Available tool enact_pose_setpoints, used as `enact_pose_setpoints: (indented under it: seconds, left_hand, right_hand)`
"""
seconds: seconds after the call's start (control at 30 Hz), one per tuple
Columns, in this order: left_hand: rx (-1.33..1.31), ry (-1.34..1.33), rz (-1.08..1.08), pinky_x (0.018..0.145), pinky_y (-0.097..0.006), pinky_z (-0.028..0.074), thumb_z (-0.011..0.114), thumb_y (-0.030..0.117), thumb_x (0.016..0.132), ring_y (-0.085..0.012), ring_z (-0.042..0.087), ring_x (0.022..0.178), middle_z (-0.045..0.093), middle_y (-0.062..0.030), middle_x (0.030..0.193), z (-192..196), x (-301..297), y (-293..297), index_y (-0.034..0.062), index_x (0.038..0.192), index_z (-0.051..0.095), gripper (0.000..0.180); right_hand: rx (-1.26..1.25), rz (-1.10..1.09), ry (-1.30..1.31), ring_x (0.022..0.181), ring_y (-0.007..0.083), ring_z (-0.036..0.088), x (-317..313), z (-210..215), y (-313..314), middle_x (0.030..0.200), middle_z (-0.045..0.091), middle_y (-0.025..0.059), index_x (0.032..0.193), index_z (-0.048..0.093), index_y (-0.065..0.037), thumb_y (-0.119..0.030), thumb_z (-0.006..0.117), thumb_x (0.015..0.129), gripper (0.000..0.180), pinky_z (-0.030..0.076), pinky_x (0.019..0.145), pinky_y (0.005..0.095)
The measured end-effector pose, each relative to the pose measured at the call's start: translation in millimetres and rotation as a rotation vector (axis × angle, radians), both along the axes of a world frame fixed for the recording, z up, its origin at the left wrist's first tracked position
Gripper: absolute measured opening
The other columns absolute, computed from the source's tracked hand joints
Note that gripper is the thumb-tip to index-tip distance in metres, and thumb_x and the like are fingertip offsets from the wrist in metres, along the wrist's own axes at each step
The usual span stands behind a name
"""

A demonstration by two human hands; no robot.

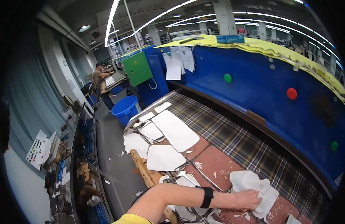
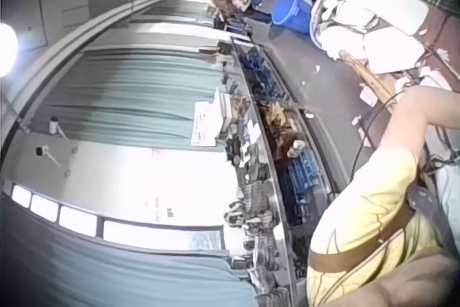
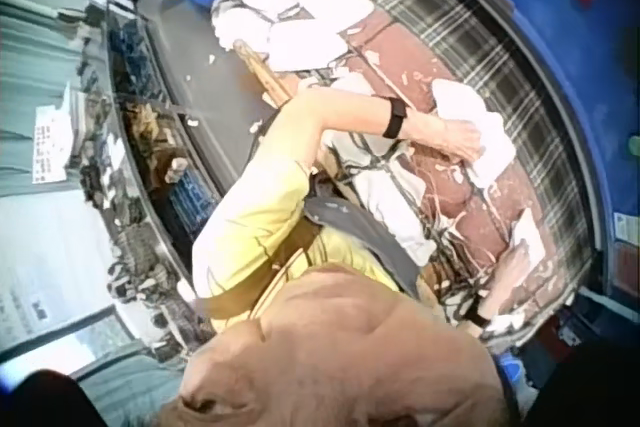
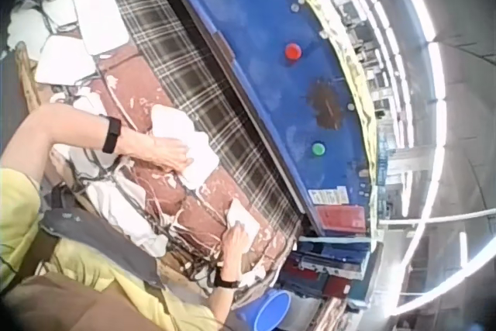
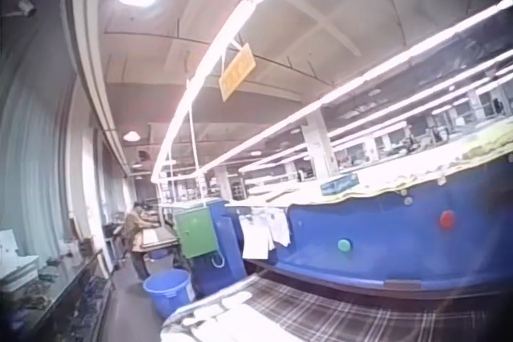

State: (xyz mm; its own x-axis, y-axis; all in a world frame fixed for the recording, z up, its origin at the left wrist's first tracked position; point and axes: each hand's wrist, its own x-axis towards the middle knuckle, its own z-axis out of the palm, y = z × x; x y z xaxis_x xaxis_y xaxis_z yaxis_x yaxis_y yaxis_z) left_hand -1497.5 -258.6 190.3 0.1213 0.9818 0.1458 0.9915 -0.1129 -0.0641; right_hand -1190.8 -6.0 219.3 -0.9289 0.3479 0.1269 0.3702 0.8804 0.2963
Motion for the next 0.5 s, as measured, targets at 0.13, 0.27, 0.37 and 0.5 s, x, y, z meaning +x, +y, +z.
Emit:
enact_pose_setpoints:
  seconds: [0.13,0.27,0.37,0.5]
  left_hand:
    - [0.005,-0.080,0.084,0.060,-0.036,0.051,0.075,0.022,0.065,-0.0282,0.066,0.081,0.065,-0.0173,0.077,5,1,-5,-0.0166,0.106,0.055,0.060]
    - [0.262,-0.146,0.083,0.055,-0.039,0.053,0.062,0.014,0.078,-0.0295,0.067,0.071,0.066,-0.0173,0.086,2,-14,-14,-0.0124,0.119,0.049,0.050]
    - [0.005,-0.272,0.312,0.056,-0.042,0.054,0.057,0.015,0.086,-0.0311,0.069,0.076,0.066,-0.0198,0.096,23,-21,-27,-0.0032,0.138,0.039,0.057]
    - [0.381,-0.543,0.362,0.076,-0.041,0.056,0.066,0.022,0.085,-0.0354,0.068,0.089,0.067,-0.0208,0.105,61,-36,-39,0.0033,0.129,0.055,0.048]
  right_hand:
    - [-0.126,-0.145,-0.149,0.080,0.0370,0.065,-24,27,-26,0.092,0.068,0.0216,0.115,0.064,-0.001,-0.016,0.055,0.088,0.033,0.051,0.075,0.0453]
    - [-0.141,-0.096,-0.094,0.090,0.0379,0.064,-16,14,-18,0.104,0.067,0.0219,0.120,0.061,-0.001,-0.015,0.056,0.086,0.037,0.051,0.079,0.0466]
    - [-0.100,0.059,0.235,0.081,0.0409,0.057,-12,-8,-17,0.090,0.060,0.0258,0.097,0.060,0.003,-0.002,0.055,0.072,0.026,0.043,0.071,0.0480]
    - [-0.182,0.031,0.187,0.072,0.0312,0.061,-11,9,-17,0.074,0.061,0.0153,0.079,0.059,-0.004,-0.010,0.062,0.065,0.015,0.047,0.053,0.0449]
